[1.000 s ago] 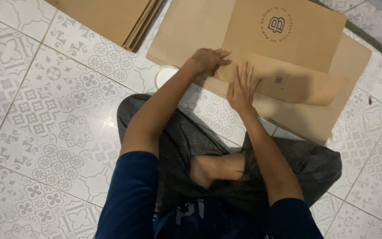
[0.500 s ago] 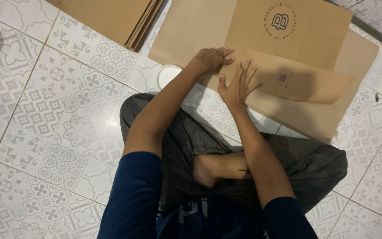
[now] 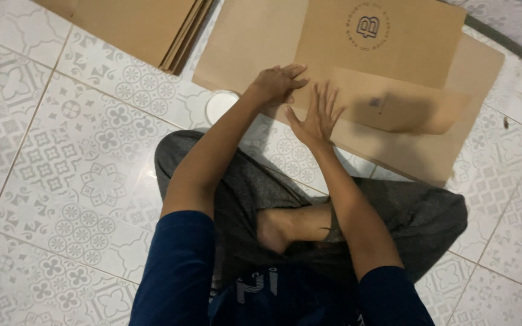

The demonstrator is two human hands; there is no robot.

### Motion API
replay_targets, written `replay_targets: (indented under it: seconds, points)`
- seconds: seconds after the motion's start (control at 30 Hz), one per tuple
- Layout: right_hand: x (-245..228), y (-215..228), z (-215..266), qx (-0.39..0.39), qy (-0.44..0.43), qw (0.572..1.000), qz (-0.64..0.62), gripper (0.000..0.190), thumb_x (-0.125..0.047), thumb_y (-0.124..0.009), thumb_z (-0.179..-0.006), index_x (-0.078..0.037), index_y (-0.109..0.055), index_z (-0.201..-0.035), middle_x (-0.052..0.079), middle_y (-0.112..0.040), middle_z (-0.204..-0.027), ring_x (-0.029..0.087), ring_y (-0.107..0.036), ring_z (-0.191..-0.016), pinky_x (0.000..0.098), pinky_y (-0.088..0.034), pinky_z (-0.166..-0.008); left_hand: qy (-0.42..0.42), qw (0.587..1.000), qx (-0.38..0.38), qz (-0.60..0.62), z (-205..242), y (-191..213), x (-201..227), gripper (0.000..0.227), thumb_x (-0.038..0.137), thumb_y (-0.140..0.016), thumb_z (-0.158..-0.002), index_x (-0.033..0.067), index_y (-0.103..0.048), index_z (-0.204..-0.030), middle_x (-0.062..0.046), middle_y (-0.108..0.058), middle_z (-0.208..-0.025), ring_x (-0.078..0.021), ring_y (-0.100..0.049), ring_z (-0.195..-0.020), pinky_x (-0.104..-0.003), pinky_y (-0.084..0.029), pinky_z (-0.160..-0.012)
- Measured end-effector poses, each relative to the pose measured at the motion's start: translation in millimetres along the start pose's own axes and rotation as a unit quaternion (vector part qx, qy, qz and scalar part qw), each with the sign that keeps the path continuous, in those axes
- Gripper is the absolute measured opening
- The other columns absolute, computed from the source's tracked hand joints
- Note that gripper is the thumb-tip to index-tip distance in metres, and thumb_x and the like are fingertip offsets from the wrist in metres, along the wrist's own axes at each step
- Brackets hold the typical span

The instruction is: Assembling paper bags by applying glue to the edges with a stick and folding them.

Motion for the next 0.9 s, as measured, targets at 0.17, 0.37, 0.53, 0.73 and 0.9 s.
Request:
replay_targets:
  seconds: [0.17, 0.37, 0.53, 0.73, 0.9]
  points:
    - [54.9, 28.8, 8.0, -0.047, 0.051, 0.997, 0.014, 0.068, -0.043, -0.036, -0.112, -0.005, -0.017, -0.165, 0.015, -0.005, -0.174, 0.035, 0.0, -0.16, 0.0619, -0.006, -0.127, -0.012, 0.999, 0.029, 0.012, -1.0, -0.7, -4.7, 0.07, 0.045, -0.075, -0.089, 0.0376, -0.047, -0.153, 0.009, -0.024, -0.169, -0.0167, -0.026, -0.154, -0.044, -0.028, -0.126]
    - [173.1, 46.5, 9.1, 0.095, 0.152, 0.981, 0.069, 0.066, -0.021, -0.05, -0.107, 0.011, -0.022, -0.158, 0.037, -0.024, -0.163, 0.051, -0.019, -0.153, 0.0577, -0.017, -0.125, -0.082, 0.984, 0.16, -0.008, -5.5, -20.0, -10.4, 0.066, 0.035, -0.068, -0.084, 0.0263, -0.053, -0.147, -0.001, -0.038, -0.163, -0.0211, -0.036, -0.147, -0.047, -0.036, -0.114]
    - [190.4, 53.6, 14.3, 0.088, 0.065, 0.993, 0.052, 0.066, -0.025, -0.044, -0.109, 0.015, -0.02, -0.156, 0.037, -0.02, -0.164, 0.051, -0.013, -0.154, 0.058, -0.011, -0.125, -0.071, 0.965, 0.24, -0.076, -10.5, -13.9, 13.0, 0.035, 0.029, -0.063, -0.088, 0.0212, -0.067, -0.122, -0.001, -0.057, -0.145, -0.0182, -0.056, -0.127, -0.044, -0.048, -0.096]
    - [177.6, 64.1, 18.2, -0.019, -0.05, 0.996, 0.074, 0.066, -0.042, -0.019, -0.115, -0.003, -0.006, -0.167, 0.017, -0.001, -0.174, 0.034, 0.002, -0.16, 0.0506, -0.001, -0.131, -0.115, 0.957, 0.267, 0.02, -44.8, -24.6, 113.2, 0.056, 0.055, -0.058, -0.094, 0.0111, -0.056, -0.128, -0.013, -0.047, -0.138, -0.0377, -0.04, -0.139, -0.053, -0.03, -0.117]
    - [179.0, 91.4, 30.2, -0.089, 0.014, 0.995, 0.053, 0.067, -0.044, -0.015, -0.114, -0.003, -0.005, -0.166, 0.018, 0.001, -0.173, 0.034, 0.003, -0.16, 0.0518, -0.005, -0.13, 0.055, 0.981, 0.154, 0.107, -36.4, -28.5, 155.7, 0.068, 0.067, -0.034, -0.107, 0.029, -0.028, -0.163, -0.005, -0.016, -0.172, -0.0325, -0.007, -0.158, -0.053, -0.004, -0.129]
Point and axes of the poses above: each hand's wrist, its own z-axis away from the middle knuckle, its own y-axis out of the back of the hand, x = y × z, the point moved 4 cm from there along -z, towards the middle knuckle
